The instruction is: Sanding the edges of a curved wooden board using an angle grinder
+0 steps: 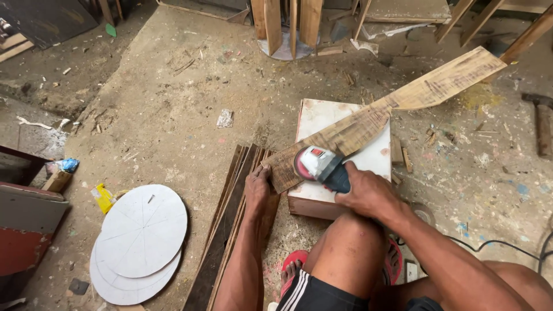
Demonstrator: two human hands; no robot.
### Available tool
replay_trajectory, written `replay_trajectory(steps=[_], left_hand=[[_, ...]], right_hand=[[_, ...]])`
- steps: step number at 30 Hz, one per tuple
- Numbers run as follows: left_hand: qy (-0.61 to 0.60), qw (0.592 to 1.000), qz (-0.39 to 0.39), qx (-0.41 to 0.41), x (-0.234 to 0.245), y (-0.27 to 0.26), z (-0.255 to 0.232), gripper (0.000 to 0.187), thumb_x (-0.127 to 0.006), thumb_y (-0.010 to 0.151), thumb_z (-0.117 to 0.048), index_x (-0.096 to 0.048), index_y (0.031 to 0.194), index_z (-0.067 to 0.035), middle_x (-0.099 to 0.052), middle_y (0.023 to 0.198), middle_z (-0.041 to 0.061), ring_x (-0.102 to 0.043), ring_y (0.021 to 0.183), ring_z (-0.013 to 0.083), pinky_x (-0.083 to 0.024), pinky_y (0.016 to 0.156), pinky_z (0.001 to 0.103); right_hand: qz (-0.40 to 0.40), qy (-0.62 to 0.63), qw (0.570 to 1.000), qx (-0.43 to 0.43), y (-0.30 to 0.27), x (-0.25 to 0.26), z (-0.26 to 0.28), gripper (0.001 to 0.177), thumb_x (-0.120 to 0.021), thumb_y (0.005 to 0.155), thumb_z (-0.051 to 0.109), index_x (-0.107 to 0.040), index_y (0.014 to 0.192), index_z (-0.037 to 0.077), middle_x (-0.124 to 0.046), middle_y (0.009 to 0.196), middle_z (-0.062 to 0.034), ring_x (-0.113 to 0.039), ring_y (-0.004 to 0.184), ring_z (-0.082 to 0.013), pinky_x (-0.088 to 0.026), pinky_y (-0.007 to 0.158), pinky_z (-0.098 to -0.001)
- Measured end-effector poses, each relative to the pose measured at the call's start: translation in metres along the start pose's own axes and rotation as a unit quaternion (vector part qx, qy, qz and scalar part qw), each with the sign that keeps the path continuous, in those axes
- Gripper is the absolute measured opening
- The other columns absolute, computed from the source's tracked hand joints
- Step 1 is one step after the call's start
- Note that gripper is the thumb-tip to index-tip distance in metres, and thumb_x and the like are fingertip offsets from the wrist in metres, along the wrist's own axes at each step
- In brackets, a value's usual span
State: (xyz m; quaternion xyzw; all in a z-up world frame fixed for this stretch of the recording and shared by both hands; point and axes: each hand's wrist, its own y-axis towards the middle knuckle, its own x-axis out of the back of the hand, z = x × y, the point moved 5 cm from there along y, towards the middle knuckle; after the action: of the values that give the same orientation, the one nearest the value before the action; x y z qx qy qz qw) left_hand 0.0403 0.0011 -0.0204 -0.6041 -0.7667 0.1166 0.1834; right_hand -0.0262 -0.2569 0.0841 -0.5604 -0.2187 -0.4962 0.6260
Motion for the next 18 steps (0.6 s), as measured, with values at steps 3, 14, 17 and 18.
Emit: replay_trajectory(steps=[3, 14, 17, 18], left_hand=[[0.031, 0.999, 0.034, -0.012, 0.003, 0.005, -0.006, 0.029, -0.064, 0.091, -0.034, -0.077, 0.100, -0.010, -0.068, 0.100, 0.024, -0.062, 0.099, 0.0392, -0.051, 0.083, 0.054], [0.082, 0.995, 0.050, -0.019, 0.007, 0.012, -0.002, 0.029, -0.062, 0.091, -0.040, -0.073, 0.082, -0.014, -0.067, 0.077, 0.021, -0.066, 0.083, 0.0360, -0.053, 0.079, 0.051], [0.070, 0.992, 0.085, -0.056, 0.010, 0.013, 0.003, 0.033, -0.059, 0.093, -0.032, -0.068, 0.069, -0.011, -0.059, 0.047, 0.011, -0.067, 0.056, 0.0256, -0.052, 0.071, 0.039], [0.083, 0.990, 0.091, -0.064, 0.008, 0.018, 0.002, 0.032, -0.059, 0.092, -0.031, -0.068, 0.067, -0.012, -0.060, 0.047, 0.012, -0.066, 0.056, 0.0244, -0.051, 0.073, 0.037]], right_hand=[[0.005, -0.006, 1.000, 0.009, 0.001, -0.002, -0.003, 0.082, -0.070, 0.078, 0.058, -0.046, 0.141, 0.010, -0.072, 0.112, -0.0305, -0.071, 0.110, -0.0477, -0.055, 0.096, -0.0609], [-0.015, 0.038, 0.997, -0.068, -0.003, 0.032, -0.031, 0.073, -0.069, 0.083, 0.041, -0.048, 0.138, -0.001, -0.069, 0.118, -0.0398, -0.066, 0.116, -0.0541, -0.050, 0.100, -0.0639], [0.011, 0.008, 0.999, -0.033, 0.001, 0.001, -0.014, 0.092, -0.070, 0.077, 0.058, -0.042, 0.147, 0.006, -0.072, 0.118, -0.0309, -0.068, 0.116, -0.0471, -0.052, 0.099, -0.0610], [0.017, 0.004, 1.000, -0.012, 0.003, -0.004, -0.007, 0.091, -0.070, 0.078, 0.059, -0.042, 0.147, 0.008, -0.071, 0.117, -0.0299, -0.069, 0.114, -0.0467, -0.053, 0.099, -0.0610]])
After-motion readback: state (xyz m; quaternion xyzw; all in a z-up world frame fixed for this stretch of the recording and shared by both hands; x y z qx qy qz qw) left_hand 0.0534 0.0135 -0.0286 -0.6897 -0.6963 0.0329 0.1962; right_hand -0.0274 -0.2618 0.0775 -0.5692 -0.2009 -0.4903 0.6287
